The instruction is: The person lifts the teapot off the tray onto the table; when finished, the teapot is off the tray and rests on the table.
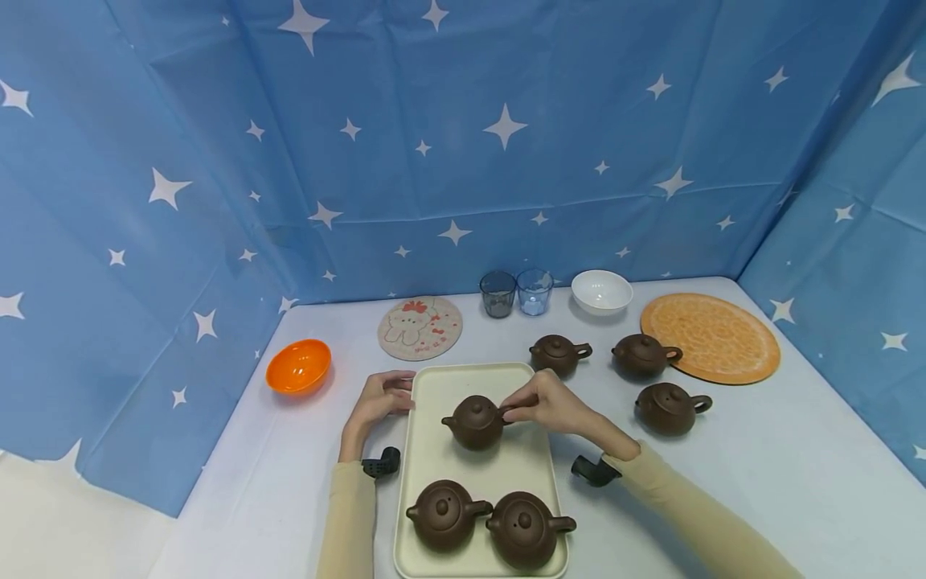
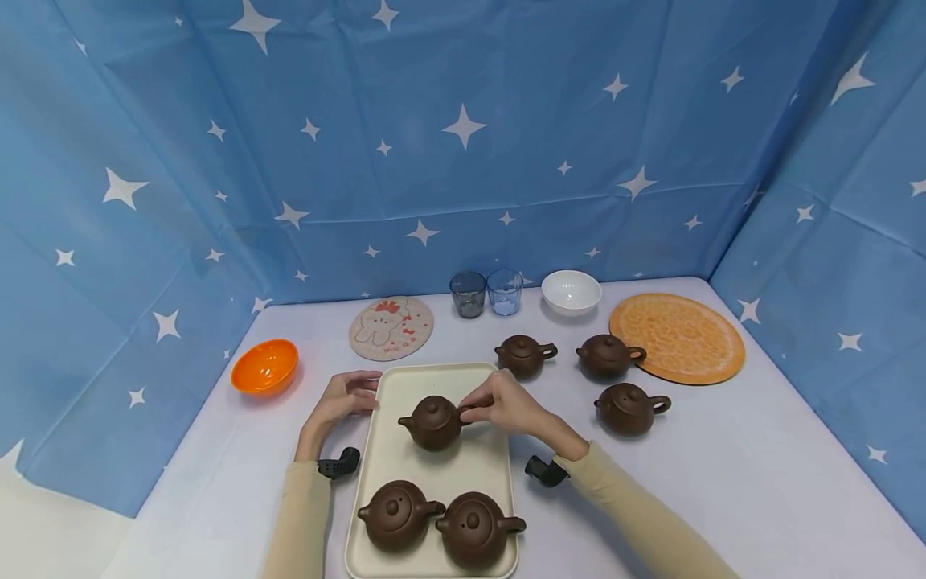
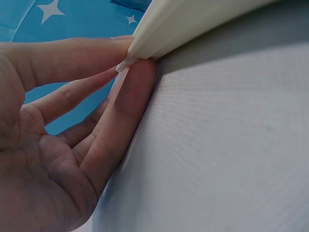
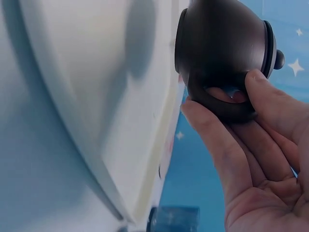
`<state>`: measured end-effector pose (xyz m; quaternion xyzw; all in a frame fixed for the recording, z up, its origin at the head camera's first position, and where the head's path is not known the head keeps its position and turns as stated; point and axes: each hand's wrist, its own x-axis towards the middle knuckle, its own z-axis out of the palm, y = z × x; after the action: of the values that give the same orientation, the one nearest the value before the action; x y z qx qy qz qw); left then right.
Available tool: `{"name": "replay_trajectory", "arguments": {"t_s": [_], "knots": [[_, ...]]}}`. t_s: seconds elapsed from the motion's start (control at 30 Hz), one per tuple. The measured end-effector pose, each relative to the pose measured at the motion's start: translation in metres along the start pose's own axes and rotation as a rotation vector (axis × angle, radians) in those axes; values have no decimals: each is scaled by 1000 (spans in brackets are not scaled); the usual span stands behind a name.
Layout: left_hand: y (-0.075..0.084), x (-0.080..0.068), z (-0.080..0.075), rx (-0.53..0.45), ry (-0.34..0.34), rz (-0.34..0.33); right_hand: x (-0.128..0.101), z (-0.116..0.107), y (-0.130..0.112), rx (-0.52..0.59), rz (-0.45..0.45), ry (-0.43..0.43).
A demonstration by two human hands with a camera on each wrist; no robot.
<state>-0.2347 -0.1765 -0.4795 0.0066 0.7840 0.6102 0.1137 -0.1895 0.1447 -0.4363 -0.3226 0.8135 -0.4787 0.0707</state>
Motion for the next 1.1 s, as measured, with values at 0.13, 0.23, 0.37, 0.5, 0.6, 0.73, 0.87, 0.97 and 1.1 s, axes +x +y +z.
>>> {"name": "replay_trajectory", "arguments": {"t_s": [0.13,0.23,0.37,0.5,0.6,0.73,0.87,0.97,1.1], "knots": [[-1,0,-1,-12,-8,-1,-6,-13,-3,-8,3,21],[-1,1,-1,-8,-12,-8,-12,-24,-10,-37,11,26],[-1,1,-1,-8,-8,-8,-19,-36,-11,-68,13,44],[0,0,0,-17,-5,5,-28,-48,3,-72,-6,67],[1,-1,0,-23,-4,9,-35,-57,13,-63,-31,74],[1,-2,2,-26,-1,9,-45,-68,22,-79,-43,92],[-1,-1,2,-29,0,10,-55,-79,28,-129,-22,110],[-2,-1,2,-26,2,8,-61,-85,32,-149,13,109],[-2,-1,1,-28,3,8,-69,-90,38,-155,63,108]]}}
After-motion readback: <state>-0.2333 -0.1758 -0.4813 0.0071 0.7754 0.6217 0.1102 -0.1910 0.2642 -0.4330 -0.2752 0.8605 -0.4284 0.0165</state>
